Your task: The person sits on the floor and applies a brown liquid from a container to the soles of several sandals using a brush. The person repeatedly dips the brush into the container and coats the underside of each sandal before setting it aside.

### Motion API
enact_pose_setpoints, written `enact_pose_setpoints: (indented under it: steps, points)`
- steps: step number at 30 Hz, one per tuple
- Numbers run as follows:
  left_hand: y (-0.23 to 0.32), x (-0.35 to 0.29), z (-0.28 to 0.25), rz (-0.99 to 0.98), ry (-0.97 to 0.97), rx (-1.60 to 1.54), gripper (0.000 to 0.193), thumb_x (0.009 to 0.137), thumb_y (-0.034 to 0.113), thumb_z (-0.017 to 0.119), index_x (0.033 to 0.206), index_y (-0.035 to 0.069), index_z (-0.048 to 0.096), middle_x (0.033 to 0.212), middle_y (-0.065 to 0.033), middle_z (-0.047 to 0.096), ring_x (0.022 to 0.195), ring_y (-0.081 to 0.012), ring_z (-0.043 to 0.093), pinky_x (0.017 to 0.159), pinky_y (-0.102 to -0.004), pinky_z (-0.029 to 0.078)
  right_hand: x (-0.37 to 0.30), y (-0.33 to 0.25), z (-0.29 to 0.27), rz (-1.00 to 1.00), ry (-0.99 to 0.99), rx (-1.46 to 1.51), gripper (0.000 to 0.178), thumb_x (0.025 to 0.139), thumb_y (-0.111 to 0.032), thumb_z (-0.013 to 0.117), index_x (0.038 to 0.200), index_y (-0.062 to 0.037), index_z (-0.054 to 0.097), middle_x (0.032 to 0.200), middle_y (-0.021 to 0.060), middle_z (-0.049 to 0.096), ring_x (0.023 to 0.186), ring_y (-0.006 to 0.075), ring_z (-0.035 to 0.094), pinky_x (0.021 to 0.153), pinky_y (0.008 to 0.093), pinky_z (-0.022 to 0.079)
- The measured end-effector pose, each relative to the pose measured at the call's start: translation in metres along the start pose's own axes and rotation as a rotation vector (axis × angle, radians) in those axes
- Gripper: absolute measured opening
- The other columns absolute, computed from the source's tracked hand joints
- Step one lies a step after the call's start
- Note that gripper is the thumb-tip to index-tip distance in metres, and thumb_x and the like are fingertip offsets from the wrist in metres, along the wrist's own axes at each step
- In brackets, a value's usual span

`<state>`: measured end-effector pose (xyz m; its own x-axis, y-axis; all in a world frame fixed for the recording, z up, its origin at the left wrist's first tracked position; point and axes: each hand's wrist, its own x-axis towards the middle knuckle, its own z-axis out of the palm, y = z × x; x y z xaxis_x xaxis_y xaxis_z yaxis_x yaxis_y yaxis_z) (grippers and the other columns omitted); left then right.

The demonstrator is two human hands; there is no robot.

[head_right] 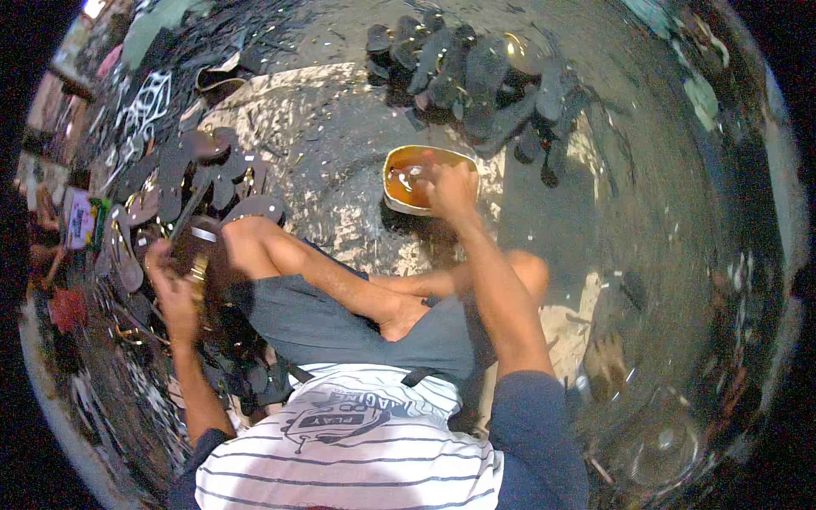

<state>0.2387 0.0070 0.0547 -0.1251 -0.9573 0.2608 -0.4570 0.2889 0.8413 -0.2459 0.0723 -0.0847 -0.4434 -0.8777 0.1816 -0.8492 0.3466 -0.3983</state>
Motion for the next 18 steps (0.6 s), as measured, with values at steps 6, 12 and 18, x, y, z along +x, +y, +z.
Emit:
enact_pose_setpoints:
  steps: [6,12,18]
  points:
    - [-0.033,-0.04,0.019,0.007,-0.207,0.142,0.06,0.1,0.05,0.055,0.14,0.006,0.056,0.155,-0.0179,0.039,0.144,-0.0348,0.035,0.118,-0.0454,0.026,-0.046,0.03,-0.061,0.141,0.149,0.661,0.025,0.088,-0.028,0.075,0.109,-0.0131,0.075,0.106,0.01,0.073,0.101,0.0301,0.066,0.092,0.0441,0.049]
    - [-0.009,-0.036,0.069,0.186,-0.185,0.626,0.105,0.072,0.041,0.087,0.155,0.004,0.036,0.163,-0.0182,0.029,0.151,-0.0374,0.026,0.119,-0.0527,0.022,-0.056,0.067,-0.148,0.158,0.203,-0.011,0.03,0.094,-0.031,0.074,0.109,-0.0051,0.073,0.107,0.004,0.072,0.104,0.0171,0.063,0.092,0.0353,0.049]
    - [0.041,0.005,0.063,-0.208,-0.27,-0.457,0.066,0.093,0.052,0.068,0.129,-0.003,0.059,0.111,-0.0108,0.07,0.091,-0.0196,0.071,0.078,-0.0362,0.061,-0.044,-0.057,-0.181,0.399,0.422,0.94,0.039,0.1,-0.036,0.067,0.112,0.0003,0.07,0.105,0.0058,0.069,0.098,0.012,0.061,0.087,0.0282,0.047]
